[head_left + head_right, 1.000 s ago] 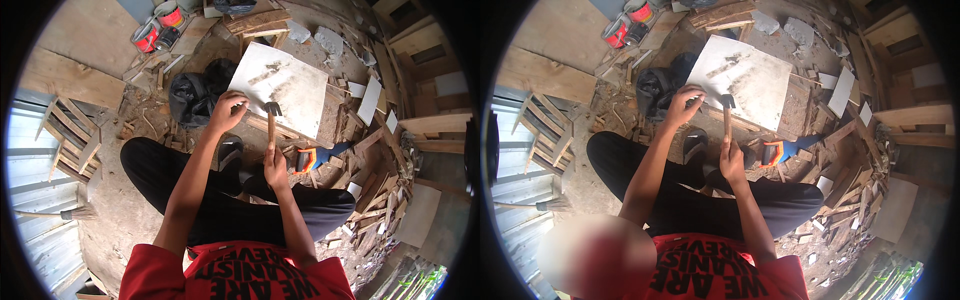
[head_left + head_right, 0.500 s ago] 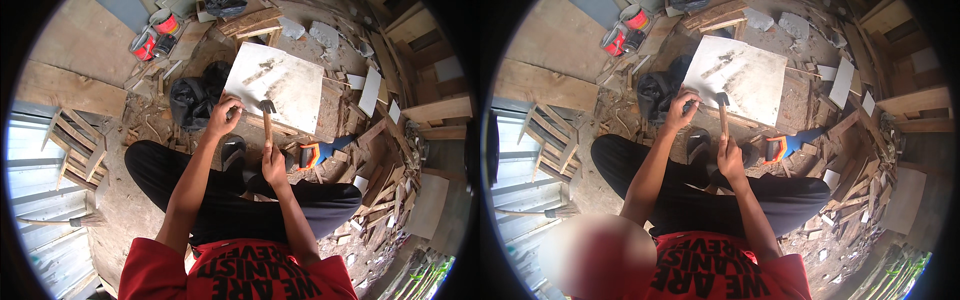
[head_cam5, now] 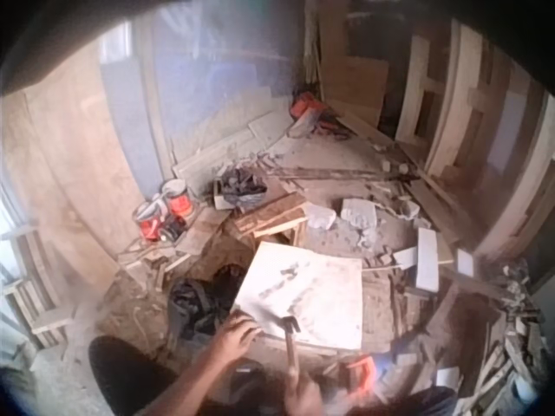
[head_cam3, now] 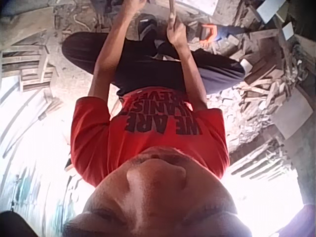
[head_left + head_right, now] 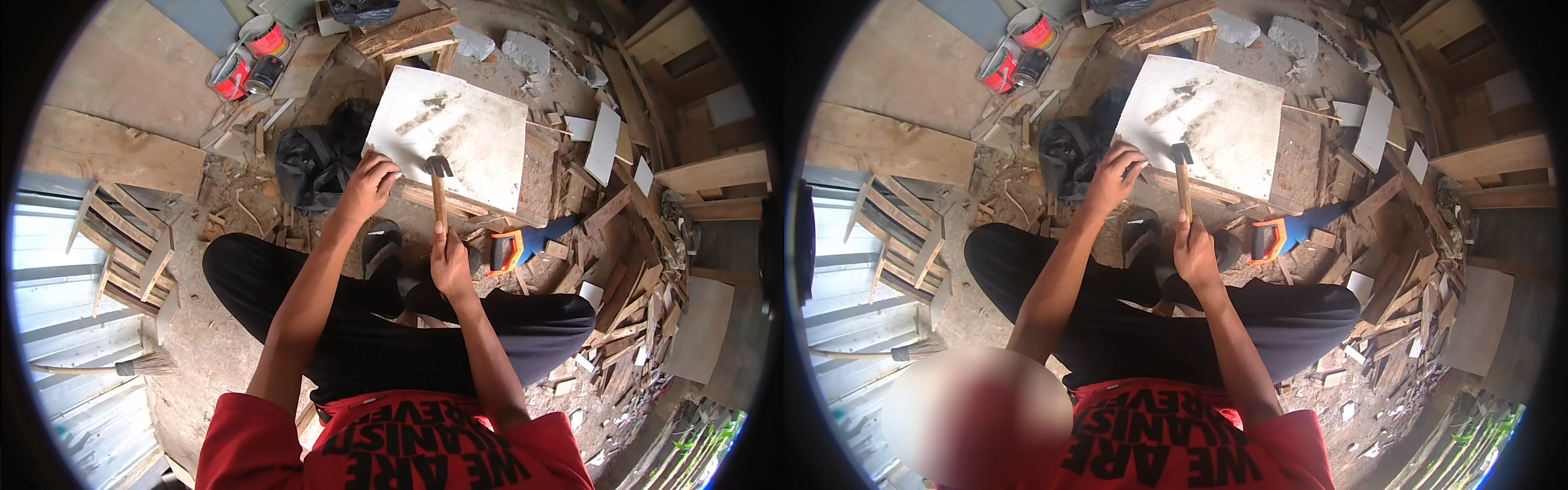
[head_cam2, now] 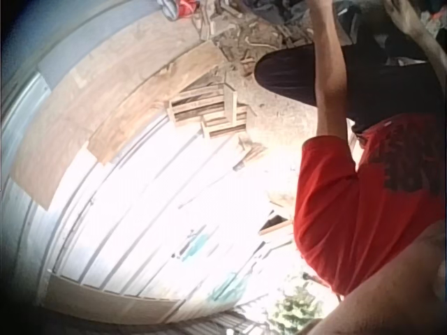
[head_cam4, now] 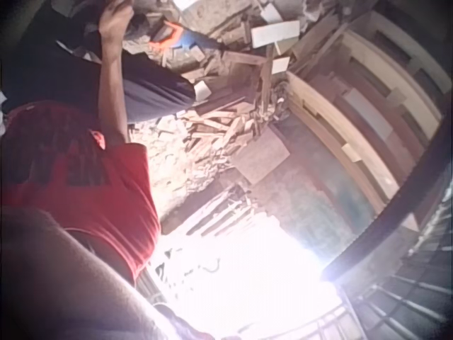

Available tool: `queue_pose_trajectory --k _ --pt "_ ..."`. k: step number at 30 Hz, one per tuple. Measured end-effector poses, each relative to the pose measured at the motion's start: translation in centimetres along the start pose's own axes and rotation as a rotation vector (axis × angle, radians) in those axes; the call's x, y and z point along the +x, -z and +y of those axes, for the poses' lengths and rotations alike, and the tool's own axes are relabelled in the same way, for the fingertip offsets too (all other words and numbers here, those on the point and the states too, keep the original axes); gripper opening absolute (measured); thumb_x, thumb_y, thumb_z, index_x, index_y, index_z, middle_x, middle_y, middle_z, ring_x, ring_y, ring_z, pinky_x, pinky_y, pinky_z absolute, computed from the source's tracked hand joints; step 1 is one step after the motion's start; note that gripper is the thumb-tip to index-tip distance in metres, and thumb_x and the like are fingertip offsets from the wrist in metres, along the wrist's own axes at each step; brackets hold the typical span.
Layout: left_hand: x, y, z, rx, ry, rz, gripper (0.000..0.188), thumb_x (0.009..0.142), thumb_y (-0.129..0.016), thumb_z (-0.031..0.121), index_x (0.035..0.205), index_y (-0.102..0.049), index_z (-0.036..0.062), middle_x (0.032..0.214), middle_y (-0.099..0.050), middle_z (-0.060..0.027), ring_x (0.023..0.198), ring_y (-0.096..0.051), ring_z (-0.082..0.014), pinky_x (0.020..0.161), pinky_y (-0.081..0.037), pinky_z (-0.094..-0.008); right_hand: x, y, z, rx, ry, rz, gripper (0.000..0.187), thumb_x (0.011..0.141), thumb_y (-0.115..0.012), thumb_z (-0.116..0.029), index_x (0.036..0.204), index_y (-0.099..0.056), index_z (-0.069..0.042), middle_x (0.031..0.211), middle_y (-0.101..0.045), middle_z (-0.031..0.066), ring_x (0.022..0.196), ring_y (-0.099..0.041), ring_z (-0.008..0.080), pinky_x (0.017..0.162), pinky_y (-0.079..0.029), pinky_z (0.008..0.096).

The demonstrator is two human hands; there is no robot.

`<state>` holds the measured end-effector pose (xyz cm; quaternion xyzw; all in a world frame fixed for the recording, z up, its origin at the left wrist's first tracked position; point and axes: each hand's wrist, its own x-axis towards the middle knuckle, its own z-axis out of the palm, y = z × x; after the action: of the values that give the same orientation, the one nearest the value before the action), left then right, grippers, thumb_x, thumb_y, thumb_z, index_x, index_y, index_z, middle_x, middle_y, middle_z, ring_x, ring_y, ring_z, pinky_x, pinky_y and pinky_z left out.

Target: The person hammers nails into a white rectangular board using a hammer, then uses a hand saw to cut the board. The person removes nails and saws the board into smaller pieces.

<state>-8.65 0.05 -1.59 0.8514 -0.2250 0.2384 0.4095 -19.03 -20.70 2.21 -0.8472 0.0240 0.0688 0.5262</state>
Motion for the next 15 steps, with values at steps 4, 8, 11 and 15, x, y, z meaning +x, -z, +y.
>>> queue_pose_trajectory --k 4,8,11,15 --pt "-0.2 -0.3 0.1 0.039 -0.091 0.028 0.013 0.083 -0.073 0.001 0.092 -0.064 -0.0002 0.092 -0.062 -0.0112 0.091 -0.062 -0.0315 0.101 -0.047 -0.0458 0.0 -0.2 0.0 0.001 0.035 0.003 0.049 0.107 -0.039 -0.036 0.089 -0.053 0.007 0.069 -0.059 0.0292 0.071 -0.064 0.0492 0.058 -0.046 0.0497" --pt "-0.6 -0.2 0.0 0.038 -0.119 0.002 0.015 0.083 -0.073 0.002 0.094 -0.062 0.0000 0.095 -0.061 -0.0116 0.093 -0.061 -0.0326 0.100 -0.047 -0.0478 0.3 0.0 -0.7 -0.002 0.012 -0.010 0.048 0.107 -0.040 -0.035 0.088 -0.053 0.007 0.069 -0.059 0.0294 0.070 -0.064 0.0488 0.058 -0.046 0.0490" --pt "-0.3 -0.7 0.2 0.079 -0.080 0.017 0.015 0.085 -0.070 0.002 0.096 -0.061 0.0004 0.095 -0.060 -0.0126 0.094 -0.060 -0.0345 0.100 -0.047 -0.0485 0.7 -0.2 -0.5 -0.008 0.019 0.005 0.048 0.107 -0.040 -0.034 0.086 -0.052 0.007 0.068 -0.058 0.0290 0.068 -0.063 0.0484 0.057 -0.045 0.0482" --pt "-0.1 -1.5 0.6 0.112 0.006 0.091 0.013 0.088 -0.067 0.005 0.097 -0.058 0.0019 0.094 -0.057 -0.0139 0.096 -0.057 -0.0376 0.098 -0.046 -0.0489 1.0 0.0 -0.5 0.023 0.017 -0.001 0.047 0.107 -0.041 -0.033 0.084 -0.052 0.006 0.066 -0.057 0.0283 0.067 -0.062 0.0483 0.056 -0.044 0.0478"
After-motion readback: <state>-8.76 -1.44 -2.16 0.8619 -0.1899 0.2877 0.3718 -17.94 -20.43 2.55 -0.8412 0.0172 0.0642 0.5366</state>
